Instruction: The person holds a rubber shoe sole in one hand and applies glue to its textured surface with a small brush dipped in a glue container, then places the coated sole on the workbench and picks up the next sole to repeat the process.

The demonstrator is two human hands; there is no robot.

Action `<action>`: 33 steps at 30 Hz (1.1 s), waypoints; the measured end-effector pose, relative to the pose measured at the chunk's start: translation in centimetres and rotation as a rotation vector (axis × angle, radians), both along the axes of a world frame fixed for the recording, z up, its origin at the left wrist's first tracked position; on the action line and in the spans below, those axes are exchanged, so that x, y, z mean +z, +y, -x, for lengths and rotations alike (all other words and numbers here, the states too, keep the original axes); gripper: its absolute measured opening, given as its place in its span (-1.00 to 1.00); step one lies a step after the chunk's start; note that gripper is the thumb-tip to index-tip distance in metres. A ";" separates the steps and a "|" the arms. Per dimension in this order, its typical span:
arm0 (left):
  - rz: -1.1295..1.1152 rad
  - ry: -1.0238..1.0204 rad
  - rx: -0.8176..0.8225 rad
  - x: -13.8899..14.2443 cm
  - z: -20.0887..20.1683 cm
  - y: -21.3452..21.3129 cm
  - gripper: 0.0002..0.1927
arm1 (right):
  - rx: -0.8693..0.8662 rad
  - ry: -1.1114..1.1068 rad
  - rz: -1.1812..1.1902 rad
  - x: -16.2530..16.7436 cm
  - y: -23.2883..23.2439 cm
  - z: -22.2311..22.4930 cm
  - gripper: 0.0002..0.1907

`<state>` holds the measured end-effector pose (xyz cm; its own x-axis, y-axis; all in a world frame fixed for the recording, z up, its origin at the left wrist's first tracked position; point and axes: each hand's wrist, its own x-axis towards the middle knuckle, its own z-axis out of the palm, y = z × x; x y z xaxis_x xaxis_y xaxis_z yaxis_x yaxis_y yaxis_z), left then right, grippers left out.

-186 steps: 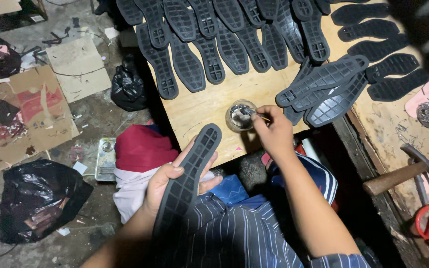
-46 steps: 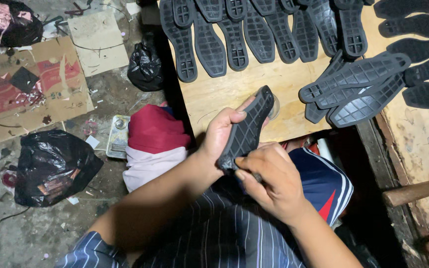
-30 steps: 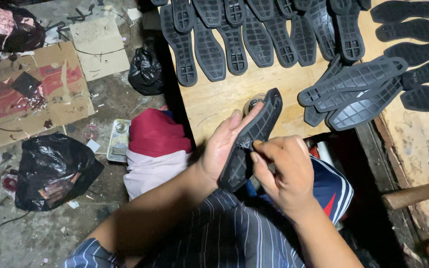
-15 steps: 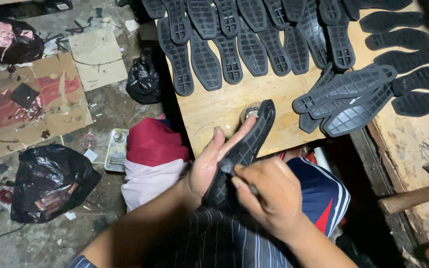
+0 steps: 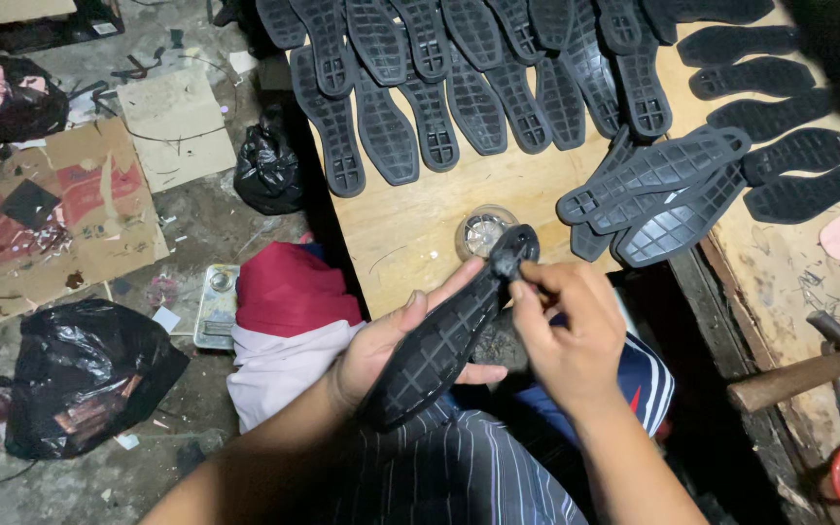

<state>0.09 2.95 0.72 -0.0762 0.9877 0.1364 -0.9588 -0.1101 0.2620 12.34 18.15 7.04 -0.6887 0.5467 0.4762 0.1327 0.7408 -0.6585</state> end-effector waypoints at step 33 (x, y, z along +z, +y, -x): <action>-0.152 -0.177 0.054 0.0 -0.1 1.4 -0.29 | 0.235 -0.037 -0.007 0.2 -2.2 0.2 -0.81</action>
